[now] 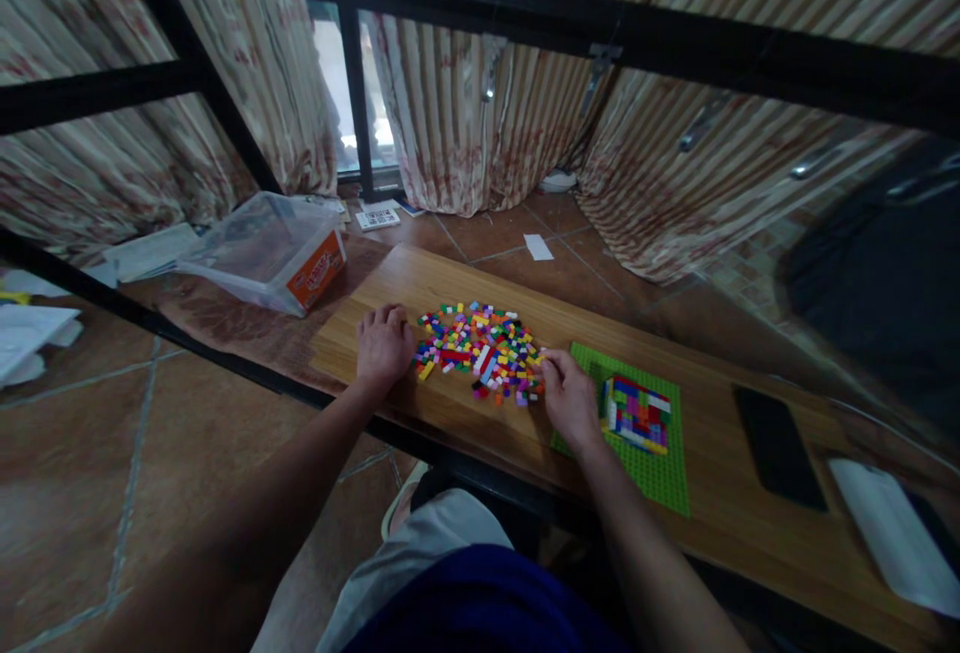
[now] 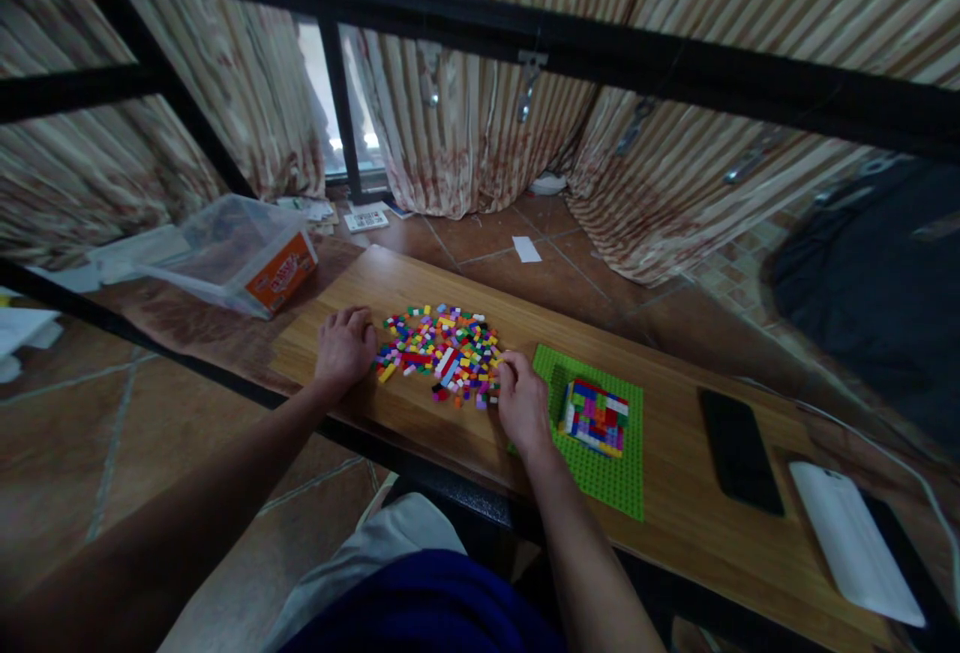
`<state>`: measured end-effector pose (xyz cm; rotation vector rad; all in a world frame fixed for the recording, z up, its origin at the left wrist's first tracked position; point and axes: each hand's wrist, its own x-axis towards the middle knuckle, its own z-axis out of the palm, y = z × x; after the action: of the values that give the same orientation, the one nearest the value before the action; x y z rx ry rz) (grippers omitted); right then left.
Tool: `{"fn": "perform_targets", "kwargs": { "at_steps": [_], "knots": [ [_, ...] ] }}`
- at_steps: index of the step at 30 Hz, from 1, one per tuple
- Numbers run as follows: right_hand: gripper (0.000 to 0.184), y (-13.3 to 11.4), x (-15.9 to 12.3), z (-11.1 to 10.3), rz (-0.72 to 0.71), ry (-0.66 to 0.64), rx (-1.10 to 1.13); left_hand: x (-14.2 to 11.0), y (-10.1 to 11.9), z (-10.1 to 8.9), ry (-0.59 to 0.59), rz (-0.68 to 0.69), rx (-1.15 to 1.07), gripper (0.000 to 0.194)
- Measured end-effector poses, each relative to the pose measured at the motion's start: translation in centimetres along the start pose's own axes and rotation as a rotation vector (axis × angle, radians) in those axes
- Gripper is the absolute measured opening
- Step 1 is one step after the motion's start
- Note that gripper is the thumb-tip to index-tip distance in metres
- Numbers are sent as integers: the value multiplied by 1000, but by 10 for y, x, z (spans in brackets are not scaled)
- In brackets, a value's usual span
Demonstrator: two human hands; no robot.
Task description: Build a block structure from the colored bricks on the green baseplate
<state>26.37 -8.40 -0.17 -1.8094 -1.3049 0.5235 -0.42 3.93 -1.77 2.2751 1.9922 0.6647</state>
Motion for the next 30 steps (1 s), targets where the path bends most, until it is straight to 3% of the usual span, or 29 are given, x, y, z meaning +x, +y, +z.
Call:
{"fn": "perform_targets", "kwargs": {
  "at_steps": [13, 22, 27, 30],
  "knots": [
    [43, 0, -9, 7, 171, 154, 296, 0, 0, 0, 5, 1, -15, 34],
    [43, -15, -23, 13, 328, 86, 893, 0, -1, 1, 11, -7, -61, 33],
    [41, -22, -36, 11, 368, 75, 943, 4, -6, 5, 68, -12, -193, 30],
    [39, -26, -44, 8, 398, 93, 952, 6, -10, 0, 170, -38, -381, 25]
  ]
}}
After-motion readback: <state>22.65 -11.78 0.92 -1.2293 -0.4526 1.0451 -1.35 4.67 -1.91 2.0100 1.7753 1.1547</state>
